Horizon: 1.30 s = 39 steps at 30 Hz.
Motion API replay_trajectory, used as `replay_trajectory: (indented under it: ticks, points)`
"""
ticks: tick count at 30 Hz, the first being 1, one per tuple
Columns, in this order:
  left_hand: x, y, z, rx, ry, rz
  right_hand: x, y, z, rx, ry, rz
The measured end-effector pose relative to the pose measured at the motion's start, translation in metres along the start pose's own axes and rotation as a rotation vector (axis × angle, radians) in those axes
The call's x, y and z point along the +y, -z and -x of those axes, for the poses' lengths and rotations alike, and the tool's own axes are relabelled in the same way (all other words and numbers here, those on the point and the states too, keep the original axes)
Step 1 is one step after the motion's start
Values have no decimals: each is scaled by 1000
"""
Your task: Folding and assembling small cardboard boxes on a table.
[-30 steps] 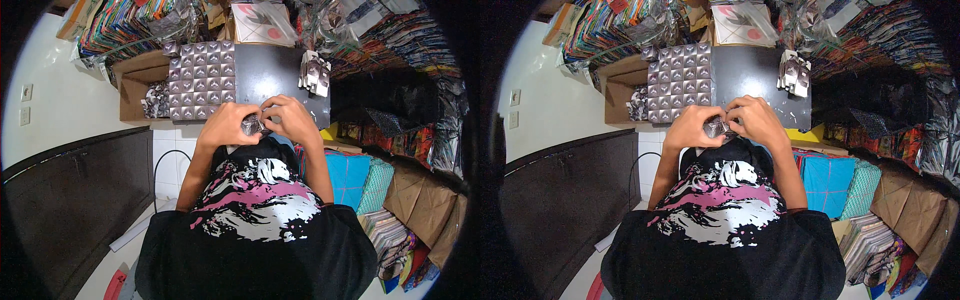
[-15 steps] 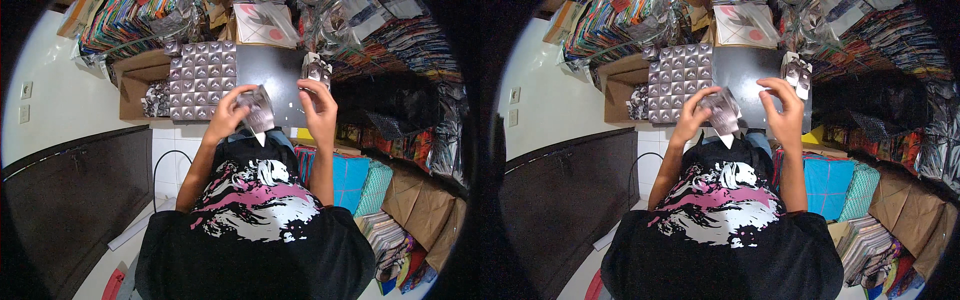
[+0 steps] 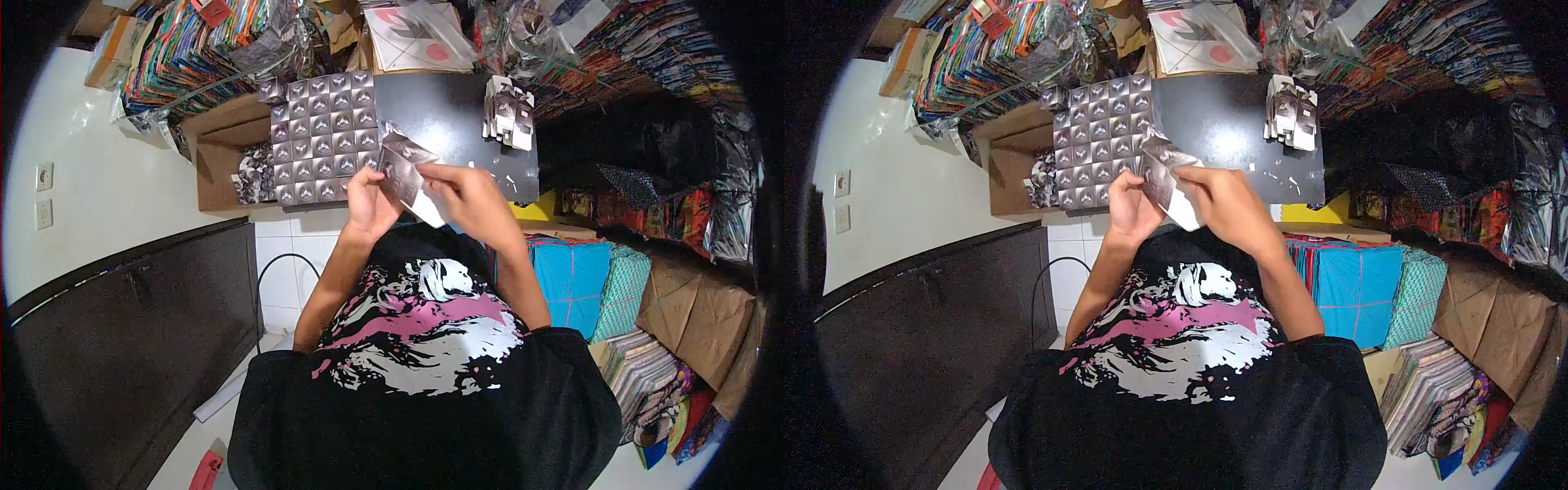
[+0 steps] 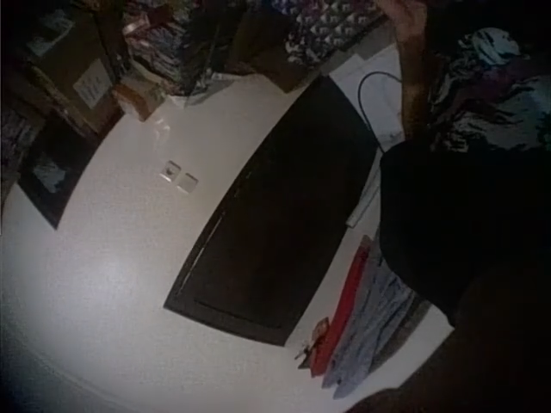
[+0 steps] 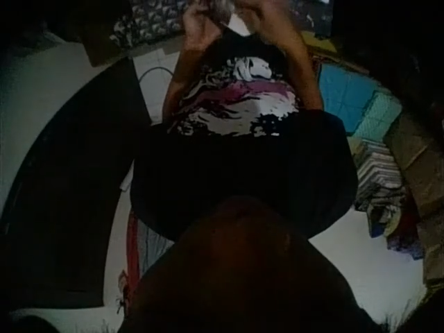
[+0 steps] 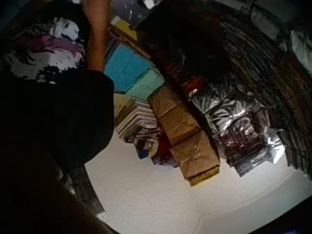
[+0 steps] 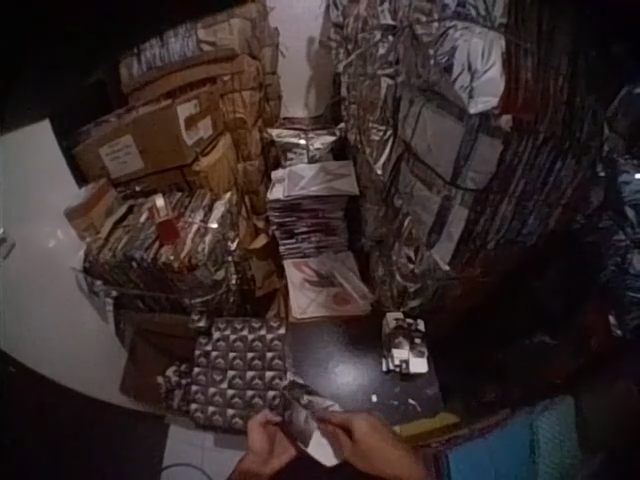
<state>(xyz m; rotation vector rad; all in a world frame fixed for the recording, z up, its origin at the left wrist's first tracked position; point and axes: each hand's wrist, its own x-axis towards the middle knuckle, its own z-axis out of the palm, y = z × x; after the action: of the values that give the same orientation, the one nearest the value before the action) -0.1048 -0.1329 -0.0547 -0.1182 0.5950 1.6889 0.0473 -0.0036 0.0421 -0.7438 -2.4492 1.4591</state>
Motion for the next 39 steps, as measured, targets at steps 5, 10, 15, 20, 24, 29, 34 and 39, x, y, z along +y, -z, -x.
replay_trajectory:
  ticks: [5, 10, 15, 20, 24, 29, 34, 39]
  points:
    - [-11, -12, 2, 259, -155, -516, 9, -10, -3, -38, -43, 30]
    - [-23, 4, -8, 318, -393, -727, 27, -26, -4, -6, -105, -50]
    - [-20, 1, -8, 272, -410, -736, 23, -32, -2, 28, -52, -87]
    - [-17, -4, -4, 247, -477, -881, 29, -34, -1, 6, 25, -50]
    - [-16, -5, -2, 269, -500, -1082, 37, -35, -1, 74, 255, -41]
    - [-25, 8, -12, 282, -626, -973, 29, -23, -2, -43, 145, -12]
    - [-16, 14, -6, 223, -473, -1059, 31, -23, -1, 96, 147, 60]
    - [-25, -14, -1, 236, -686, -1034, 28, -23, -2, 146, 100, -1]
